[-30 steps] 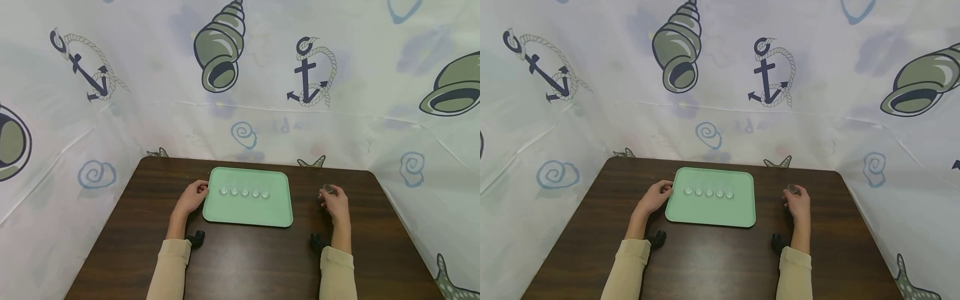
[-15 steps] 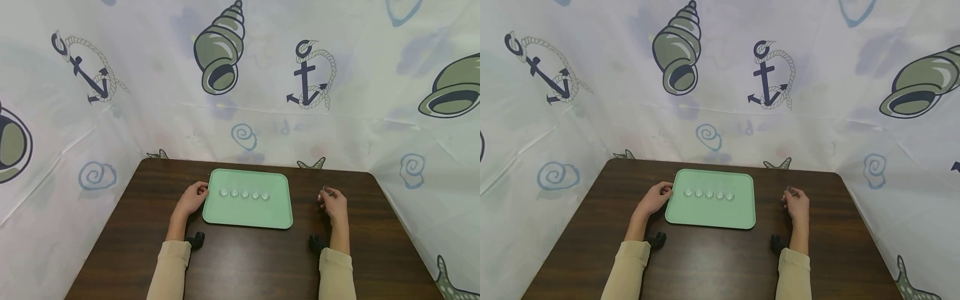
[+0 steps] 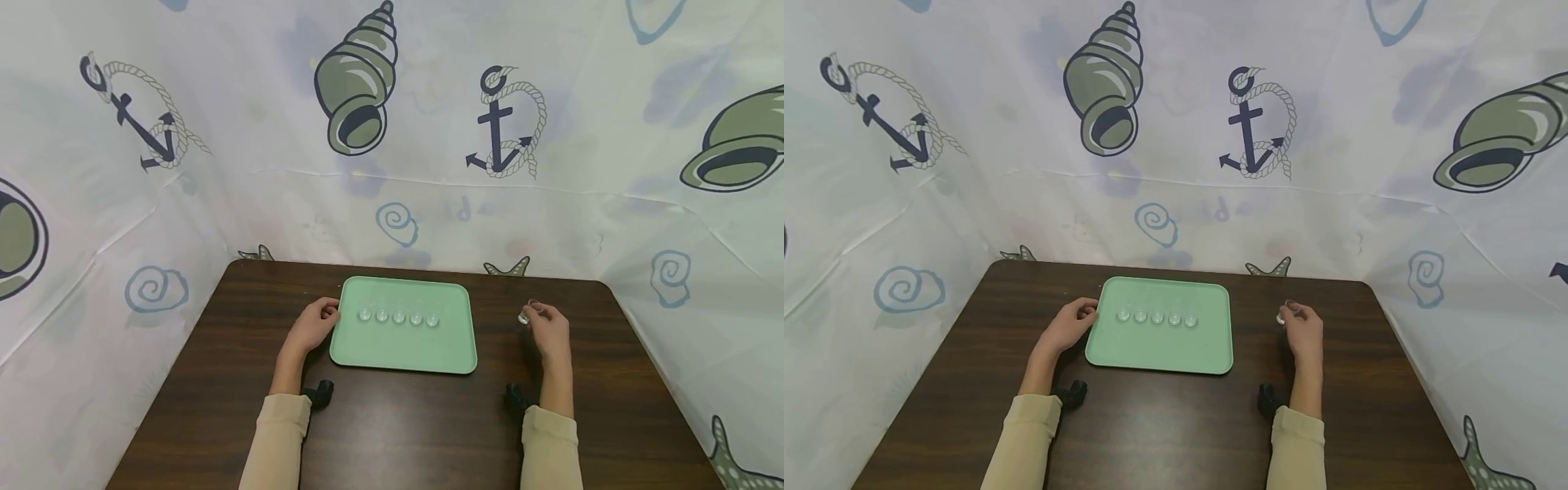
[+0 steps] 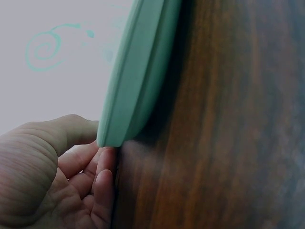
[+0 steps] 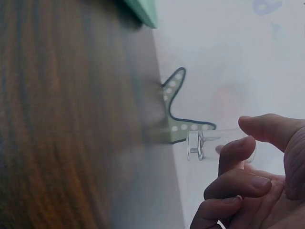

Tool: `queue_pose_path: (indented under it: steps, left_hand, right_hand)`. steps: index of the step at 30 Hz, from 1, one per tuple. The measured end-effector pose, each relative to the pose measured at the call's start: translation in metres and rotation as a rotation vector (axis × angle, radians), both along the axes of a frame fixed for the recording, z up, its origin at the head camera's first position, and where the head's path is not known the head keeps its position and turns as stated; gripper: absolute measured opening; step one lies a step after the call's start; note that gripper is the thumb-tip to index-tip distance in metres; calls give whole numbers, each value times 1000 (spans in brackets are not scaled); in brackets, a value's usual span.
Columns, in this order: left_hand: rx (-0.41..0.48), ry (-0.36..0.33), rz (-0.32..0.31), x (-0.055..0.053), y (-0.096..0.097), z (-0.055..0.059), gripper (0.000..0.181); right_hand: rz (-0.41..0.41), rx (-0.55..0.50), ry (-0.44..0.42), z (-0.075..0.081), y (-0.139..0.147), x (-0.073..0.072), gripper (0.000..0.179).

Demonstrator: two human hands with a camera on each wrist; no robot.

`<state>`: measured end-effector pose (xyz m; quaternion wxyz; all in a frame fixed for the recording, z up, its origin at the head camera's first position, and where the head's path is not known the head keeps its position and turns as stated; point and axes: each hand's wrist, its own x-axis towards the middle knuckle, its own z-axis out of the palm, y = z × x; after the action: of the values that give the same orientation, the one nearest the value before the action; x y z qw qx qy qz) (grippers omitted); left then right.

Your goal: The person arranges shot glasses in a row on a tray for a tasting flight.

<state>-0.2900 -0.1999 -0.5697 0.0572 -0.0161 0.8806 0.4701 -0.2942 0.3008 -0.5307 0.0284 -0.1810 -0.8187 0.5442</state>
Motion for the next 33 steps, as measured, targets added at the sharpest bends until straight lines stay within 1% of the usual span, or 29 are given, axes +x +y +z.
queue_pose_path:
  steps: [7, 15, 20, 24, 27, 33]
  left_hand:
    - [-3, -2, -3, 1, 2, 2, 42]
    - [5, -2, -7, 3, 0, 2, 42]
    - [4, -5, -11, 2, 2, 4, 43]
    - [5, -6, -8, 2, 1, 3, 43]
    - [4, -4, -7, 2, 1, 3, 42]
    - [0, 0, -4, 1, 3, 3, 42]
  right_hand:
    - [53, 7, -8, 13, -5, 5, 55]
    - [120, 13, 25, 23, -22, 11, 54]
    - [132, 5, 17, 24, -25, 10, 52]
    - [157, 5, 29, 23, -29, 9, 52]
    - [181, 2, 49, 23, -32, 9, 53]
    - [238, -16, 57, 22, -43, 8, 52]
